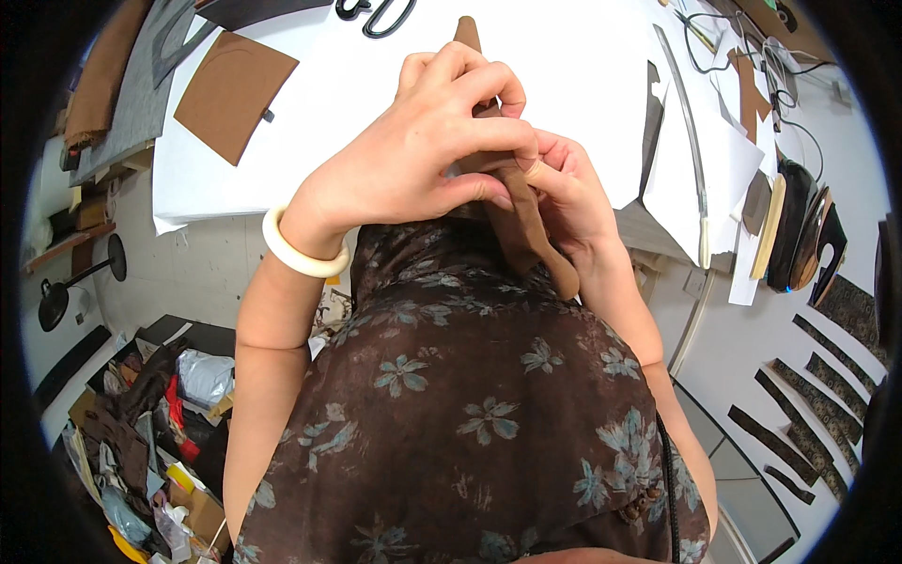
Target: The person folds a brown fabric piece, applies glue to a central patch, and uses an iron to press the glued area. They then trim the excess fabric with scissors and apply more glue to the edges of the piece.
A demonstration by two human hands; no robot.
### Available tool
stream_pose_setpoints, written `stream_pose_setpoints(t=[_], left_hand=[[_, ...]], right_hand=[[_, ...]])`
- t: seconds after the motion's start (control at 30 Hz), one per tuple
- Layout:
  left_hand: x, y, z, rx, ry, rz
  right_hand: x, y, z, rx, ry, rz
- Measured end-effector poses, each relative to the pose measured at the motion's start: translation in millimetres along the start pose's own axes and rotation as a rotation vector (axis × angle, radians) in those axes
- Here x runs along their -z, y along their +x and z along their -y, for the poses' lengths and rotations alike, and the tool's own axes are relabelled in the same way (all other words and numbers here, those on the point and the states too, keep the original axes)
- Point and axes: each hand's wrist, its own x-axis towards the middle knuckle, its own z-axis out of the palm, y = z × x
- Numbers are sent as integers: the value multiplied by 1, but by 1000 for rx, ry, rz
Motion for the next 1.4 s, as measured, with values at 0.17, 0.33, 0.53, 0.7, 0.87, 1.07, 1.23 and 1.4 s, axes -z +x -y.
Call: stream_pose_setpoints(t=[0.17,0.33,0.53,0.7,0.87,1.07,1.23,1.4], left_hand=[[-2,7,-4,11,24,26],[-3,16,-16,58,50,47],[-6,19,-16,86,64,82],[-9,21,-19,90,65,86],[-2,22,-17,55,30,118],[1,20,-16,59,-3,116],[-2,19,-18,65,46,93],[-1,18,-21,79,78,89]], right_hand=[[8,-6,-5,2,6,-10],[-8,-23,19,-98,154,-74],[11,-30,1,-37,83,13],[13,-33,5,-55,102,55],[14,-32,5,-37,140,73],[8,-30,4,-99,107,-5],[13,-28,2,-131,87,-7],[8,-27,6,-157,105,-43]])
